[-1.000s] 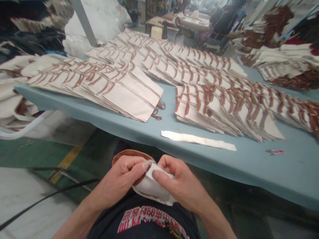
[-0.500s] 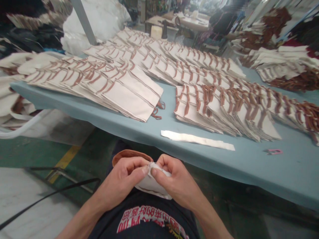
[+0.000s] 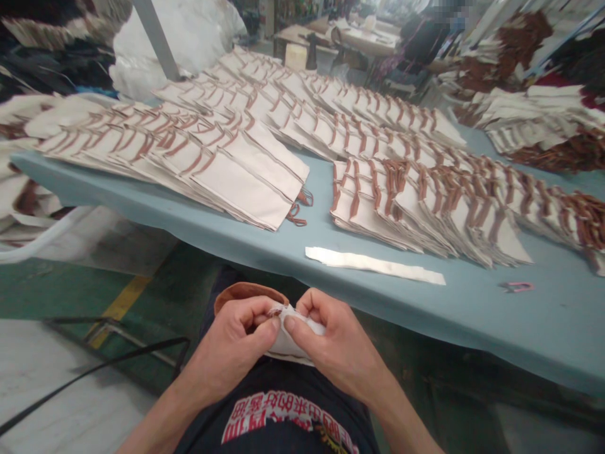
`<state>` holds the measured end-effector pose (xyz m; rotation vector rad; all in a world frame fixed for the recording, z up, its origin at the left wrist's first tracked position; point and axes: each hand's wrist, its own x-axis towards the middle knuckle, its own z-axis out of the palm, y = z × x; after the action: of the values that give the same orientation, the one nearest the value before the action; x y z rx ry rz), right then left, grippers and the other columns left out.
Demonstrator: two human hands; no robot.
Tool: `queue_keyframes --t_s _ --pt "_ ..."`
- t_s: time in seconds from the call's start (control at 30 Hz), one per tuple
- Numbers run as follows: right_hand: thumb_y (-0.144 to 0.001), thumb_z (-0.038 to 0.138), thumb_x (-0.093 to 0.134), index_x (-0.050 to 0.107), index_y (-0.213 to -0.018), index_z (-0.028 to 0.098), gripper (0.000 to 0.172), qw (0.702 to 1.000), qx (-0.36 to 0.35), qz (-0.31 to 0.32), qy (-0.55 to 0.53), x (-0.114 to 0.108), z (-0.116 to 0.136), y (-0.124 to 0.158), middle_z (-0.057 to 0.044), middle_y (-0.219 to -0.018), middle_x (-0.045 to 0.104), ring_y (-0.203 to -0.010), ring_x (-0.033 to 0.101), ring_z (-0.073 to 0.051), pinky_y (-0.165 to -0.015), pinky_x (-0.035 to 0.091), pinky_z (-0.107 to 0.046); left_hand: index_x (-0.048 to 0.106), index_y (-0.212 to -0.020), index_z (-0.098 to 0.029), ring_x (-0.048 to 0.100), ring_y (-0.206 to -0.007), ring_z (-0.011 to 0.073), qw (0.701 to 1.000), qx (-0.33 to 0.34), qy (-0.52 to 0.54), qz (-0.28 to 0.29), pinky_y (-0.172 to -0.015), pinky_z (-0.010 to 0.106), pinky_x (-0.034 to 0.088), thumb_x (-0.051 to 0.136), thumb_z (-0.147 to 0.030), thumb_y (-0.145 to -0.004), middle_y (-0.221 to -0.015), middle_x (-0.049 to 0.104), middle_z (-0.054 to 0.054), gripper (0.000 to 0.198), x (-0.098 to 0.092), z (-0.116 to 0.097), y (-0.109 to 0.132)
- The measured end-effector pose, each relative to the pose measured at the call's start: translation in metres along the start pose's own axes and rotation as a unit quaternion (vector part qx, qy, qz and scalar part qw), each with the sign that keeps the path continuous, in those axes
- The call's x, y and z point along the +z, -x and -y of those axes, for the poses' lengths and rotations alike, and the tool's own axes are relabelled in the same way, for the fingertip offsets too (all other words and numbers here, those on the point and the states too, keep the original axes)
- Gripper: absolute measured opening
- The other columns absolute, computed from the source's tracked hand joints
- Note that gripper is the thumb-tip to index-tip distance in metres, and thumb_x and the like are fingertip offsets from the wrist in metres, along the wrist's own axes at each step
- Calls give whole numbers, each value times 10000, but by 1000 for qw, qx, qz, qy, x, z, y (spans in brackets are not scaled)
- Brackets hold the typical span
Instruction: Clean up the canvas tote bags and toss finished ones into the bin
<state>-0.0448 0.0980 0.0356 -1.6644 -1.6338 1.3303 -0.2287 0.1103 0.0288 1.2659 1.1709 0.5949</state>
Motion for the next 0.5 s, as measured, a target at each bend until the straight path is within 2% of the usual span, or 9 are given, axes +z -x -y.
queue_keyframes --t_s 0.1,0.2,0.27,0.4,0.5 --pt "-876 412 700 587 -800 225 232 996 -33 -57 65 -3 5 0 43 -620 578 -572 518 -134 -561 320 -262 698 -776 -137 461 -597 125 1000 -3 -14 3 -544 214 363 561 -326 -830 -668 575 -4 240 0 -6 1" --pt "-869 338 738 641 -869 213 158 978 -132 -118 106 -6 9 -2 -8 -806 660 -760 612 -174 -688 407 -284 665 -747 -145 413 -582 116 1000 -6 -24 12 -525 209 324 544 -323 -815 -636 524 -21 226 1 -10 0" --pt "-925 316 711 664 -921 210 116 967 -198 -110 113 -9 10 -4 -30 -893 684 -841 628 -181 -743 433 -290 646 -743 -147 381 -581 111 999 -7 -26 23 -521 211 298 522 -320 -815 -630 484 -31 225 2 -10 -1" --pt "-1024 272 619 688 -951 204 122 953 -283 -42 96 -13 8 -11 -38 -903 688 -860 631 -169 -768 450 -285 583 -710 -158 322 -576 97 999 -7 -30 29 -524 213 267 505 -302 -811 -625 399 -52 192 3 -7 1" --pt "-1024 222 601 659 -882 195 156 949 -308 -56 46 -8 2 -15 -29 -864 661 -814 607 -155 -745 440 -279 586 -715 -154 318 -570 94 999 -15 -18 24 -521 209 262 522 -321 -814 -616 400 -54 205 2 -5 3"
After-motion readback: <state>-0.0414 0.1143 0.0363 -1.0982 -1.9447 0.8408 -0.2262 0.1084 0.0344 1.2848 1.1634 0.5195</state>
